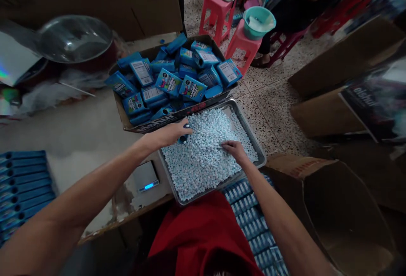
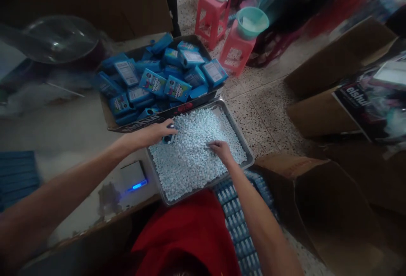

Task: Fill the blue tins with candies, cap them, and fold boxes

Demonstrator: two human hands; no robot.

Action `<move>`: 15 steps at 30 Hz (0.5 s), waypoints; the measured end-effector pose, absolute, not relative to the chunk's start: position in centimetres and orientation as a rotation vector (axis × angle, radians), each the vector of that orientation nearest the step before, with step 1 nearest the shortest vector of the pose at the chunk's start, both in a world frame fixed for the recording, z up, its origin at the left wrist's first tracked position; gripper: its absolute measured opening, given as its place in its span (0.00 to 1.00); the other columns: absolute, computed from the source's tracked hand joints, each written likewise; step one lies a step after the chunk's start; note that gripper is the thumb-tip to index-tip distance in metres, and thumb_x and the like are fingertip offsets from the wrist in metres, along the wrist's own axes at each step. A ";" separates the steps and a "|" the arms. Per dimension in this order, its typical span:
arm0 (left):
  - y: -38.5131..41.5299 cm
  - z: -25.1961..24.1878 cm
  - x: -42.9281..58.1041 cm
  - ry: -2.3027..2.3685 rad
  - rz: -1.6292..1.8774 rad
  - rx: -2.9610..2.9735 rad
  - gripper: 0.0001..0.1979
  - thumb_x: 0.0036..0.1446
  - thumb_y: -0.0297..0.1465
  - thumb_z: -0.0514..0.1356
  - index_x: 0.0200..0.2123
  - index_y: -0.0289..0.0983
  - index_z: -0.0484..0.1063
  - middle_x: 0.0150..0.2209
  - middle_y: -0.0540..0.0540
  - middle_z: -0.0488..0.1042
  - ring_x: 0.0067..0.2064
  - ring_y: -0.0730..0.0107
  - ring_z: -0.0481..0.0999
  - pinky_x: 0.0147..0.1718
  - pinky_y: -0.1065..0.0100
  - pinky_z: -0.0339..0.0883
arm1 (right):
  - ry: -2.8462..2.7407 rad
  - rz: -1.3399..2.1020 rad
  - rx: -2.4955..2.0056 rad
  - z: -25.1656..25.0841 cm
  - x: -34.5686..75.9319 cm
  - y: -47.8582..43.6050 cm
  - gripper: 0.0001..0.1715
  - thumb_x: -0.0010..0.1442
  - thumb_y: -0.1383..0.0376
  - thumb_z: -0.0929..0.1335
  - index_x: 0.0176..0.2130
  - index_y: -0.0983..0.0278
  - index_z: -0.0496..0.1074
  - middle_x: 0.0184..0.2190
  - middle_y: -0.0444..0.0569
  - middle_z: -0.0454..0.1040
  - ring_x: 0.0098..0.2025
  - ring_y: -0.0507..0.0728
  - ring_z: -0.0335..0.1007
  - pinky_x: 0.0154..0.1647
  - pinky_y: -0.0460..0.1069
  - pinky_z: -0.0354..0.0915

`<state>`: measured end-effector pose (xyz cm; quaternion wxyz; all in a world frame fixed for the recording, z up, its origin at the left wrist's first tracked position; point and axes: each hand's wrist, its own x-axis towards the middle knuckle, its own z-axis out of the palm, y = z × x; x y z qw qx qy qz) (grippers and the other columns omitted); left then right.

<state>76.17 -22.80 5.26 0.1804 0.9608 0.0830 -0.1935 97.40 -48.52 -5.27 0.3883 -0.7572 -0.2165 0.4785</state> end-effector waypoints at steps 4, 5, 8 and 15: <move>-23.3 6.6 75.1 0.278 -0.575 2.770 0.31 0.51 0.17 0.53 0.55 0.45 0.75 0.59 0.39 0.67 0.40 0.62 0.79 0.37 0.65 0.70 | -0.493 1.332 -1.795 -1.6 98.5 -49.7 0.24 0.44 0.52 0.73 0.36 0.67 0.81 0.25 0.46 0.75 0.25 0.50 0.62 0.27 0.46 0.56; -23.7 6.9 74.7 0.299 -0.572 2.796 0.29 0.51 0.18 0.54 0.54 0.44 0.76 0.58 0.38 0.68 0.39 0.62 0.79 0.35 0.65 0.69 | -0.488 1.356 -1.770 -0.5 98.6 -49.7 0.24 0.45 0.53 0.74 0.37 0.67 0.82 0.25 0.46 0.76 0.26 0.50 0.62 0.27 0.45 0.55; -25.0 7.6 73.7 0.409 -0.552 2.849 0.19 0.55 0.22 0.57 0.48 0.41 0.77 0.52 0.38 0.71 0.36 0.60 0.78 0.32 0.63 0.68 | -0.484 1.409 -1.701 2.0 98.4 -49.1 0.23 0.46 0.54 0.75 0.38 0.67 0.82 0.26 0.45 0.75 0.25 0.49 0.61 0.26 0.45 0.53; -27.1 8.2 72.3 0.755 -0.484 2.752 0.10 0.61 0.33 0.60 0.44 0.41 0.79 0.46 0.40 0.75 0.38 0.55 0.79 0.30 0.62 0.68 | -0.614 1.307 -1.741 4.8 97.2 -46.4 0.18 0.50 0.57 0.72 0.37 0.67 0.82 0.23 0.43 0.72 0.26 0.51 0.61 0.29 0.47 0.54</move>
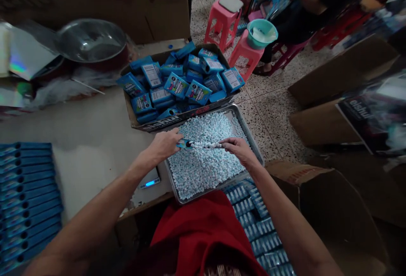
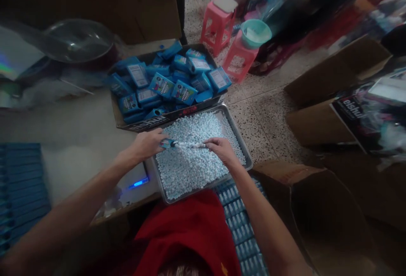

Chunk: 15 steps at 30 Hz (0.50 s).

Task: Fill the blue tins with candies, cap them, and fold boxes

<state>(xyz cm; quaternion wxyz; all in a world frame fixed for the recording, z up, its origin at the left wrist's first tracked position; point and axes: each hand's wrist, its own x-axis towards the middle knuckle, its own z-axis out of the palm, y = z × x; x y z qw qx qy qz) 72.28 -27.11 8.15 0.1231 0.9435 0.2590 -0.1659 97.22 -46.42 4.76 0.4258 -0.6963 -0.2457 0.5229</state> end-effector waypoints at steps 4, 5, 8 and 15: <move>-27.9 7.8 71.7 0.845 -0.447 2.717 0.09 0.60 0.34 0.62 0.42 0.40 0.79 0.44 0.40 0.76 0.38 0.54 0.80 0.32 0.62 0.69 | -0.926 1.115 -1.937 6.8 96.3 -45.1 0.17 0.55 0.59 0.69 0.38 0.66 0.84 0.22 0.45 0.73 0.26 0.53 0.64 0.31 0.48 0.57; -28.1 7.7 71.6 0.864 -0.436 2.708 0.09 0.59 0.34 0.63 0.42 0.40 0.79 0.45 0.40 0.76 0.39 0.53 0.80 0.32 0.62 0.69 | -1.014 1.053 -1.993 7.5 95.9 -44.7 0.17 0.56 0.60 0.68 0.38 0.65 0.84 0.23 0.45 0.75 0.26 0.54 0.65 0.31 0.49 0.58; -28.6 7.5 71.3 0.909 -0.399 2.679 0.11 0.59 0.35 0.64 0.44 0.40 0.79 0.46 0.40 0.77 0.40 0.52 0.80 0.32 0.62 0.69 | -1.238 0.866 -2.111 9.6 93.9 -43.5 0.16 0.59 0.64 0.66 0.38 0.61 0.85 0.29 0.47 0.81 0.30 0.56 0.72 0.35 0.49 0.61; -29.1 6.5 70.4 0.999 -0.331 2.627 0.13 0.63 0.40 0.62 0.46 0.42 0.79 0.47 0.42 0.78 0.42 0.54 0.80 0.31 0.64 0.66 | -1.406 0.712 -2.167 12.1 92.8 -44.4 0.17 0.62 0.66 0.65 0.41 0.59 0.84 0.39 0.47 0.84 0.40 0.57 0.79 0.43 0.49 0.65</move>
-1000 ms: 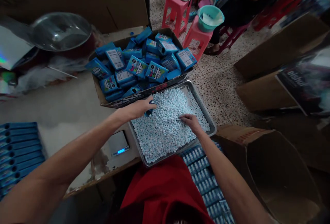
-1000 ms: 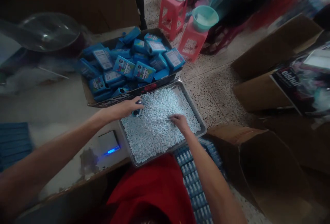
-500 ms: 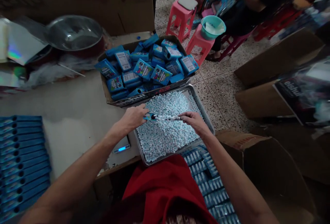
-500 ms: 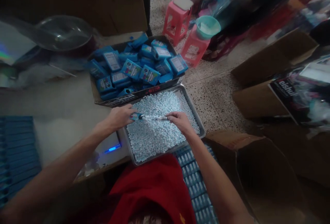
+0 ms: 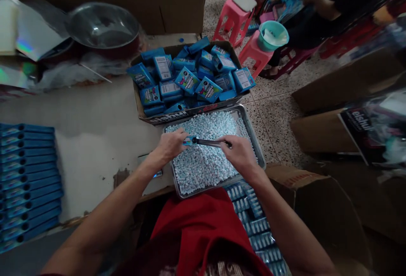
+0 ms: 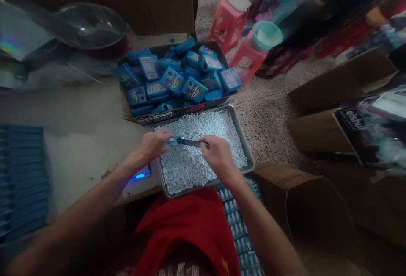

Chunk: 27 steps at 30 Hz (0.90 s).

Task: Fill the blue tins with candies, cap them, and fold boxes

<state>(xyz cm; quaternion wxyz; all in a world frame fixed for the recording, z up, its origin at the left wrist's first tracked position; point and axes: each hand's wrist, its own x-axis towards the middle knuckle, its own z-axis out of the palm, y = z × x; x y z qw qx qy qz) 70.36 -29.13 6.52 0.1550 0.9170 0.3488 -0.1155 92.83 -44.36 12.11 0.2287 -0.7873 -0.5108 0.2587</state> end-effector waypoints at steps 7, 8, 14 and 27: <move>-29.5 4.0 67.1 1.217 0.027 2.371 0.19 0.55 0.43 0.70 0.49 0.45 0.81 0.44 0.46 0.78 0.43 0.61 0.80 0.39 0.68 0.69 | -0.707 0.748 -2.441 5.2 103.8 -55.1 0.13 0.50 0.59 0.71 0.32 0.61 0.84 0.29 0.51 0.81 0.34 0.62 0.73 0.38 0.53 0.62; -29.8 3.8 67.0 1.216 0.063 2.337 0.19 0.55 0.43 0.71 0.48 0.44 0.82 0.43 0.46 0.79 0.42 0.62 0.79 0.40 0.68 0.69 | -0.660 0.830 -2.392 3.5 103.9 -55.5 0.13 0.48 0.59 0.71 0.31 0.62 0.83 0.27 0.51 0.80 0.33 0.61 0.72 0.36 0.52 0.62; -32.3 5.1 68.2 1.308 0.031 2.366 0.16 0.57 0.42 0.69 0.48 0.46 0.82 0.42 0.46 0.78 0.40 0.62 0.78 0.35 0.68 0.66 | -0.545 1.247 -1.999 -3.7 97.2 -51.0 0.22 0.50 0.51 0.72 0.35 0.66 0.82 0.26 0.46 0.78 0.28 0.53 0.66 0.29 0.47 0.60; -32.0 6.9 70.6 1.290 -0.238 2.543 0.14 0.62 0.40 0.63 0.50 0.46 0.80 0.47 0.44 0.76 0.38 0.60 0.78 0.27 0.67 0.56 | -0.604 1.360 -1.795 5.3 97.7 -46.0 0.23 0.48 0.55 0.75 0.39 0.68 0.83 0.23 0.46 0.75 0.24 0.50 0.63 0.25 0.46 0.55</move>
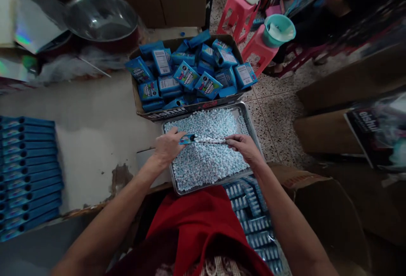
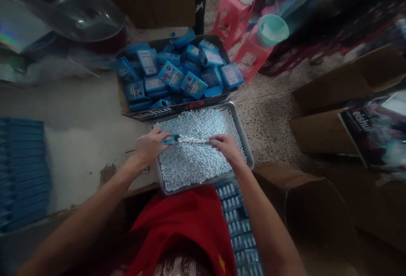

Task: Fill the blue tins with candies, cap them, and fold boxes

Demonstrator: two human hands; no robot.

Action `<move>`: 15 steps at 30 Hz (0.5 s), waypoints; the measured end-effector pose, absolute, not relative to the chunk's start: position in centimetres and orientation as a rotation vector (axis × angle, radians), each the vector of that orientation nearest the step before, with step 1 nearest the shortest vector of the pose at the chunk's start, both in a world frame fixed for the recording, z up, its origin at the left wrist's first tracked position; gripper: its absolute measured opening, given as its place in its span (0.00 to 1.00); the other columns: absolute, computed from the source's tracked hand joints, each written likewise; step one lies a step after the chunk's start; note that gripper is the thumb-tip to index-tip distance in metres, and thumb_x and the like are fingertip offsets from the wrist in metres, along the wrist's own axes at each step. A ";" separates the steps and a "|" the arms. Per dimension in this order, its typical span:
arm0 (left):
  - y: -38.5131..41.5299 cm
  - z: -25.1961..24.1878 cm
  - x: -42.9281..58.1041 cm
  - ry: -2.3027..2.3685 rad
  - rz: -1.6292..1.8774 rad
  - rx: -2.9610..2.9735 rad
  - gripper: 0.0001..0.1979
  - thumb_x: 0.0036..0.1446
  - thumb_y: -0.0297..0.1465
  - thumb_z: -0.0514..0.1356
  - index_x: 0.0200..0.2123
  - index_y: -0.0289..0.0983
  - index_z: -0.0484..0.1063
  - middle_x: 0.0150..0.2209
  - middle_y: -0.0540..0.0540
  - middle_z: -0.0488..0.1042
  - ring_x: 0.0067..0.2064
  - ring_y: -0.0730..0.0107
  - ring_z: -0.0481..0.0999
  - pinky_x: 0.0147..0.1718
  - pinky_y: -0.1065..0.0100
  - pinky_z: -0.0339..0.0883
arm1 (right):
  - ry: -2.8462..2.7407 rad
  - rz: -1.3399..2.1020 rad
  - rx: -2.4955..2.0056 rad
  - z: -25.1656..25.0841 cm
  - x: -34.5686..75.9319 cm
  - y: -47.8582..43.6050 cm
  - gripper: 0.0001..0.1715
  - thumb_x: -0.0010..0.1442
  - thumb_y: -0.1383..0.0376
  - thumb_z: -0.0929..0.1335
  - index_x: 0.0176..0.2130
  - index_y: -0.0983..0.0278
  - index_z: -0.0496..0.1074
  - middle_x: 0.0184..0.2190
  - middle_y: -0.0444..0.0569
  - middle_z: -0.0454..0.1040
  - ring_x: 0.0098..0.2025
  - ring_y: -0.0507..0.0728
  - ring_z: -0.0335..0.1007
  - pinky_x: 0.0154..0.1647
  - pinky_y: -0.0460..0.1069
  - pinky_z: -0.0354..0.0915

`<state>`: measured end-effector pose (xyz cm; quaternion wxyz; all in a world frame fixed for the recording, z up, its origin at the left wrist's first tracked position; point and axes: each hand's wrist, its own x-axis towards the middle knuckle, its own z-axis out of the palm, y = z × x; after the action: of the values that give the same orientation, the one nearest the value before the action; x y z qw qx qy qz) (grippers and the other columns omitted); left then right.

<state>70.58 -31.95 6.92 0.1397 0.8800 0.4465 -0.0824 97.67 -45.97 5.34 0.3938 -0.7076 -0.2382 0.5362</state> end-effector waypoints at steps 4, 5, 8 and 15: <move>-32.0 7.1 70.8 1.286 -0.245 2.538 0.14 0.63 0.42 0.62 0.48 0.44 0.80 0.47 0.43 0.76 0.39 0.59 0.79 0.28 0.67 0.58 | -0.947 1.093 -1.990 8.5 95.8 -44.4 0.17 0.55 0.58 0.70 0.39 0.65 0.84 0.23 0.46 0.77 0.26 0.53 0.68 0.28 0.48 0.59; -31.9 7.1 70.8 1.278 -0.250 2.538 0.14 0.63 0.41 0.62 0.49 0.44 0.79 0.48 0.43 0.76 0.40 0.58 0.79 0.28 0.67 0.59 | -1.028 1.015 -2.038 9.3 95.3 -44.1 0.16 0.56 0.59 0.69 0.38 0.64 0.85 0.24 0.47 0.79 0.28 0.54 0.70 0.30 0.48 0.61; -31.9 7.0 70.8 1.259 -0.271 2.541 0.14 0.63 0.41 0.62 0.48 0.44 0.79 0.48 0.44 0.76 0.40 0.57 0.79 0.29 0.66 0.61 | -1.214 0.839 -2.146 11.3 93.4 -43.4 0.14 0.58 0.63 0.68 0.37 0.61 0.85 0.30 0.48 0.83 0.32 0.57 0.76 0.35 0.49 0.64; -31.7 6.3 69.8 1.296 -0.176 2.439 0.12 0.62 0.40 0.63 0.46 0.44 0.80 0.47 0.43 0.76 0.41 0.57 0.79 0.33 0.65 0.65 | -1.311 0.753 -2.159 13.3 91.3 -43.7 0.16 0.61 0.64 0.66 0.41 0.59 0.84 0.35 0.47 0.84 0.34 0.58 0.78 0.37 0.50 0.66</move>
<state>69.77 -31.70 6.35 0.1859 0.8659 0.4602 -0.0626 91.32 -43.71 13.27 0.2502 -0.7930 -0.4817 0.2766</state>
